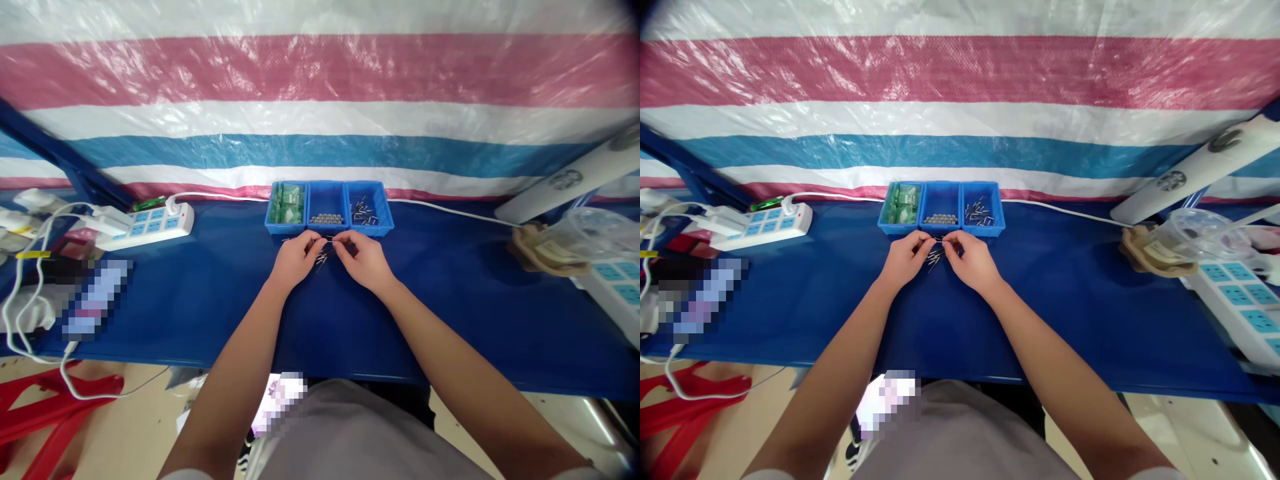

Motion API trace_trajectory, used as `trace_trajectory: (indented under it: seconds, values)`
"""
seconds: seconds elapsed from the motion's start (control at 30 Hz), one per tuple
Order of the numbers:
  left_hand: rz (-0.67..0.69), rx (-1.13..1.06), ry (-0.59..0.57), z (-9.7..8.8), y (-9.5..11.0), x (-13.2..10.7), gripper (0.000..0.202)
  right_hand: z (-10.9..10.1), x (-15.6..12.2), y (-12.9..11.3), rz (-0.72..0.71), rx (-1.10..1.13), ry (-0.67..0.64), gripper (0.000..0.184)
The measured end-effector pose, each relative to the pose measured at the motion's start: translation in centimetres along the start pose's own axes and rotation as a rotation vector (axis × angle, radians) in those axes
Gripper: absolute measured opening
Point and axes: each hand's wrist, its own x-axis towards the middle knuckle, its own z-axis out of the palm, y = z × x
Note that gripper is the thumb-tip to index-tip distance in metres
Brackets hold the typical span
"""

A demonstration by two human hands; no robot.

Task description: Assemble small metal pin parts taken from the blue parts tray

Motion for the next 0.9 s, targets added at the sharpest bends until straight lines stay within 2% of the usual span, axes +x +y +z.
trace_trajectory:
  seconds: [0.27, 0.47, 0.73, 0.9]
  values:
    - [-0.015, 0.006, -0.017, -0.11, 0.17, 0.02, 0.031, -0.50, 0.19, -0.55, 0.018, -0.016, -0.033, 0.015]
    - [-0.010, -0.010, -0.018, -0.12, 0.23, 0.01, 0.031, -0.67, 0.27, -0.63, 0.054, -0.032, -0.077, 0.022]
    - [0.008, -0.040, -0.013, 0.06, 0.12, -0.03, 0.025, -0.81, 0.25, -0.51, 0.086, -0.016, -0.055, 0.035]
    - [0.000, -0.041, 0.003, 0.05, 0.18, -0.04, 0.026, -0.78, 0.29, -0.63, 0.094, -0.009, -0.082, 0.034]
